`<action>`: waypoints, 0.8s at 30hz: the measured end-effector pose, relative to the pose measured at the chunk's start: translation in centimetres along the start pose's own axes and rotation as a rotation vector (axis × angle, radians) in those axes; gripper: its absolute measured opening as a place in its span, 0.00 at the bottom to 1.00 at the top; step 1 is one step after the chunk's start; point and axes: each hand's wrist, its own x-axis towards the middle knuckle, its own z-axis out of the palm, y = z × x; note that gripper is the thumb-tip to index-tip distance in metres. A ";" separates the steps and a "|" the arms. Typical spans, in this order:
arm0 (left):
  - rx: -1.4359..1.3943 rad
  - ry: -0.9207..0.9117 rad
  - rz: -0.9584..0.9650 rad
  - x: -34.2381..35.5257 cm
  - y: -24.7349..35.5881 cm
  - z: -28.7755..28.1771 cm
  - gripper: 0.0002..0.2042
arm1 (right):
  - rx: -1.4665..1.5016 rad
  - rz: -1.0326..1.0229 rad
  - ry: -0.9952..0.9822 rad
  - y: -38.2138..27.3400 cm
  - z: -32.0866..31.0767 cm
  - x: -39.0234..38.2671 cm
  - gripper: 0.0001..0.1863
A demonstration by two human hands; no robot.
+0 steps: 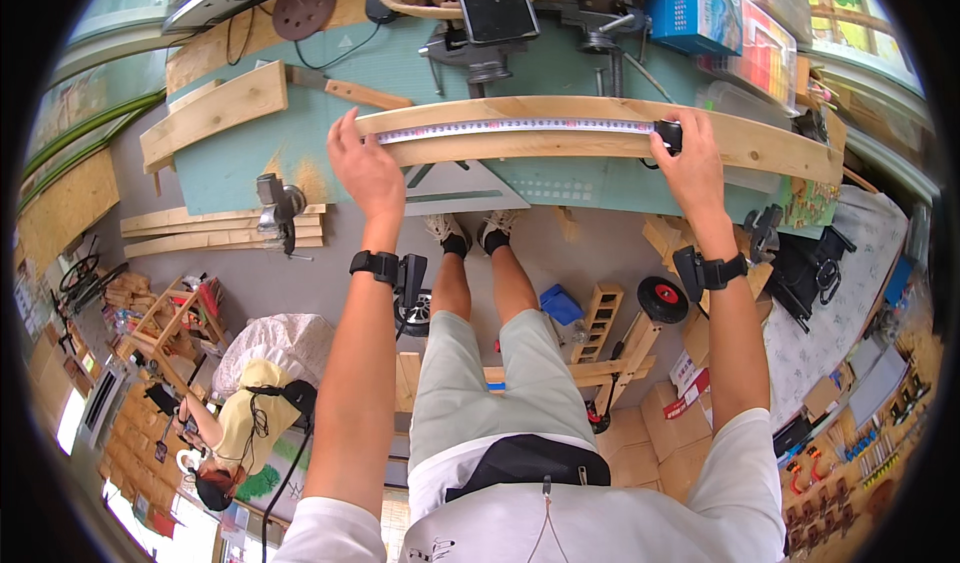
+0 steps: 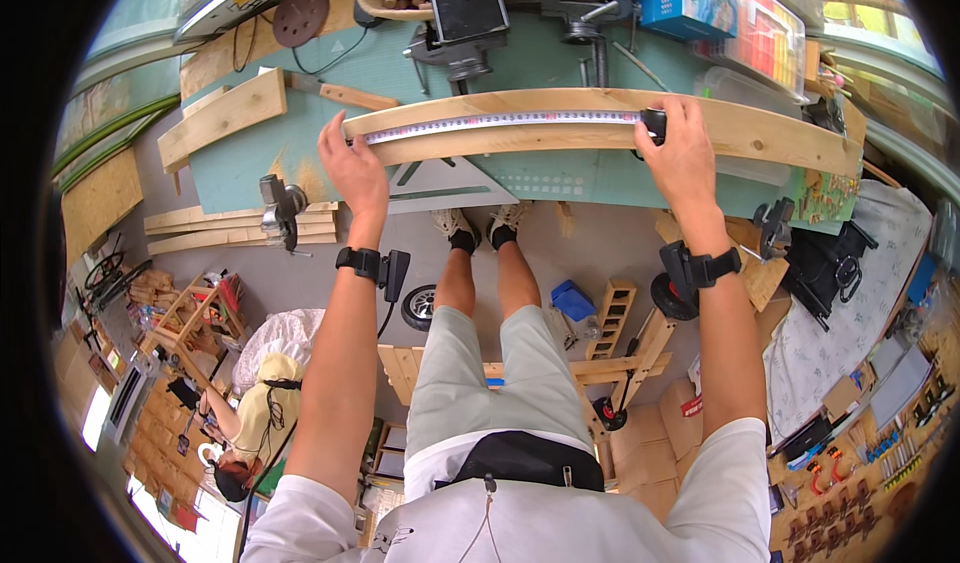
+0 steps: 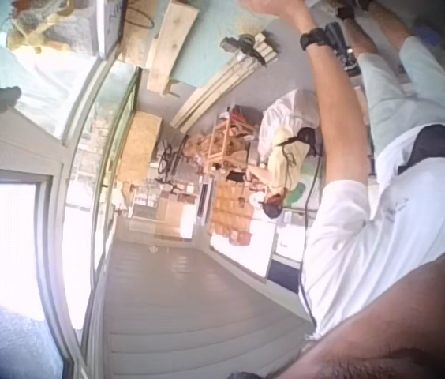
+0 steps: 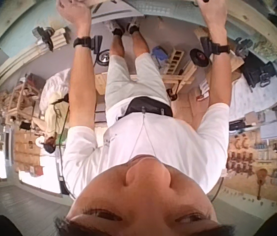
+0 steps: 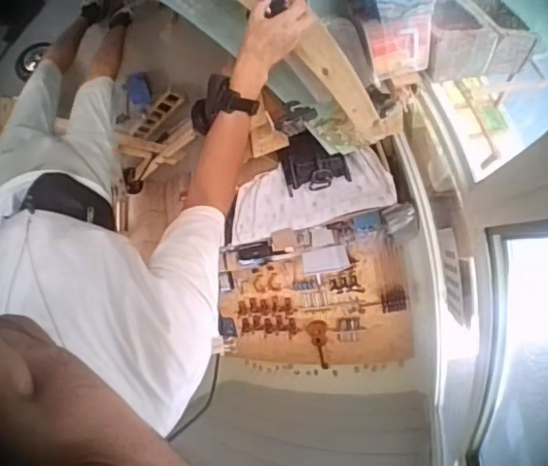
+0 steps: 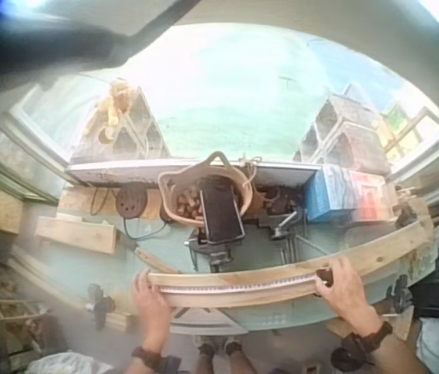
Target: The person measures a curved wooden board using a tape measure and a pencil, marks it with a speed square, and uses a hand saw to cut a slot into the edge of the board. They then sand the cut area and the surface of the wood with a piece of sandpaper.
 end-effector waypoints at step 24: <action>0.263 -0.604 0.961 -4.6 16.0 8.4 0.37 | -0.122 0.084 0.005 3.0 -1.0 -0.4 0.18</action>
